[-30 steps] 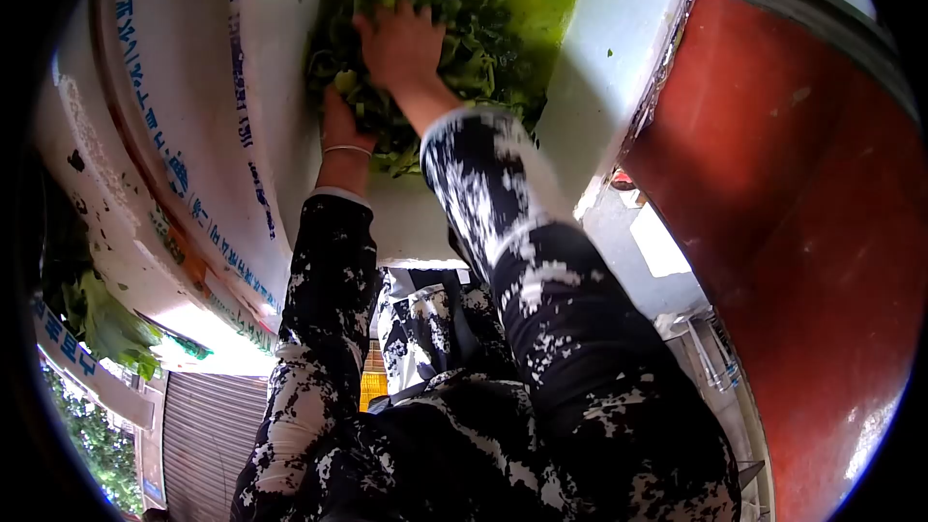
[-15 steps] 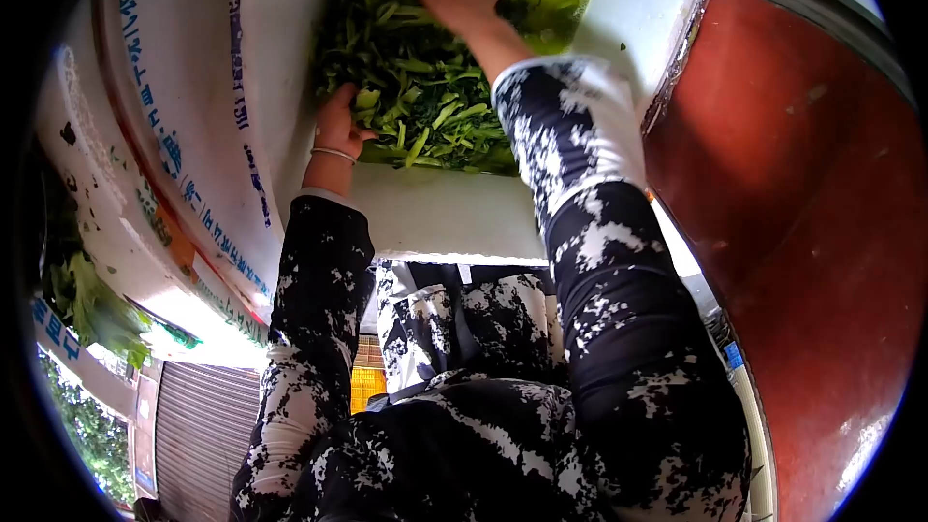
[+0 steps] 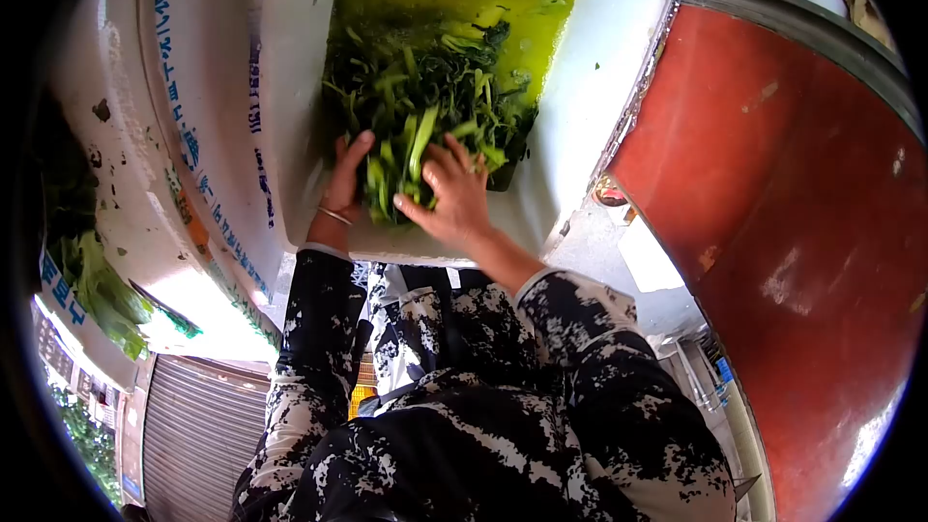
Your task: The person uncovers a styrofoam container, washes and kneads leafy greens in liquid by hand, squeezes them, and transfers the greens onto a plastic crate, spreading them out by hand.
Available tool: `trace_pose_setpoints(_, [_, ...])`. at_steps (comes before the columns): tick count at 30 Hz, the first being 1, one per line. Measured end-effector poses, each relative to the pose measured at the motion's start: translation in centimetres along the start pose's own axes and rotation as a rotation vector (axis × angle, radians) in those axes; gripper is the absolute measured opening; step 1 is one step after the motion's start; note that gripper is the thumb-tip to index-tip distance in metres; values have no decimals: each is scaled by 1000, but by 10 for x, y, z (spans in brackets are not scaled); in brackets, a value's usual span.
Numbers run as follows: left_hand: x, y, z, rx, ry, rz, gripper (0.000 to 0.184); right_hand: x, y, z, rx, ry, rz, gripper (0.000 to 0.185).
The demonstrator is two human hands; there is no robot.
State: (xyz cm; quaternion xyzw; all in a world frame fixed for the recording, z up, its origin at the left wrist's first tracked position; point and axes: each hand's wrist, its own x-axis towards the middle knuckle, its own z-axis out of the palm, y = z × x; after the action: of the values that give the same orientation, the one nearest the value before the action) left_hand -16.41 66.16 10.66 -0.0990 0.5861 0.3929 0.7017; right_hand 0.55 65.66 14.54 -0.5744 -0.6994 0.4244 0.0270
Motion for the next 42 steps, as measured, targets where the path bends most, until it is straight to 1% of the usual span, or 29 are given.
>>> trace_pose_setpoints(2, [4,3,1,330,151,-99,92,-15,-4,19,-151,-25,-25,47])
trace_pose_setpoints(4, [21,0,-6,320,200,-137,92,-2,-6,30,-146,-33,25,48])
trace_pose_setpoints(5, [36,-3,-12,310,246,-166,91,15,-4,40,-236,60,17,46])
trace_pose_setpoints(6, [92,-53,-71,50,3,-29,83,33,0,45,-220,175,-30,43])
trace_pose_setpoints(7, [88,-47,-64,53,2,-35,83,50,6,49,-203,294,-77,41])
trace_pose_setpoints(9, [77,-15,-36,469,308,-60,70,89,5,41,-204,161,33,37])
trace_pose_setpoints(10, [95,-29,-60,457,253,-10,60,113,7,36,-247,124,79,37])
trace_pose_setpoints(12, [121,-51,-94,443,232,17,58,158,18,26,-268,108,160,40])
trace_pose_setpoints(14, [141,-46,-92,436,201,54,57,192,21,2,-253,156,177,52])
trace_pose_setpoints(15, [145,-39,-86,890,384,130,57,203,21,-17,-262,169,165,59])
trace_pose_setpoints(17, [123,-21,-67,1344,566,190,57,215,45,-43,-318,203,234,67])
trace_pose_setpoints(19, [79,24,-10,1029,453,144,59,196,66,-61,-284,129,292,64])
trace_pose_setpoints(20, [68,34,6,1021,453,146,59,186,74,-63,-251,54,359,61])
trace_pose_setpoints(21, [60,42,20,727,389,84,61,176,78,-53,-259,53,356,61])
trace_pose_setpoints(22, [56,43,26,435,321,20,63,161,84,-36,-390,-92,319,57])
trace_pose_setpoints(23, [58,36,25,432,320,10,63,146,94,-16,-517,-244,284,52])
trace_pose_setpoints(25, [69,27,22,463,169,9,66,131,127,37,-287,-205,73,45])
trace_pose_setpoints(26, [63,24,23,499,121,33,77,122,101,27,41,-210,243,44])
trace_pose_setpoints(27, [57,26,23,505,122,40,77,107,64,5,370,-215,409,44])
trace_pose_setpoints(28, [50,29,23,462,69,38,77,98,35,-17,259,-238,308,47])
trace_pose_setpoints(29, [46,31,23,416,13,38,78,88,27,-17,332,-140,375,56])
trace_pose_setpoints(31, [34,29,19,317,-85,17,80,68,38,-15,154,-337,60,65])
trace_pose_setpoints(33, [29,27,9,270,-122,5,81,22,3,-5,379,-95,295,67])
trace_pose_setpoints(34, [28,24,1,281,-56,29,77,4,-7,10,391,-25,269,68])
trace_pose_setpoints(35, [30,22,-7,295,7,59,74,-4,-15,23,318,-3,102,66])
trace_pose_setpoints(37, [45,9,-29,326,58,106,77,3,-31,48,150,154,-66,58])
trace_pose_setpoints(39, [74,-9,-58,310,181,173,75,36,-38,60,-14,151,54,56])
trace_pose_setpoints(40, [108,-31,-104,73,44,132,65,59,-39,60,-84,73,116,50])
trace_pose_setpoints(42, [122,-36,-109,90,145,93,61,111,-39,53,-212,-1,115,41])
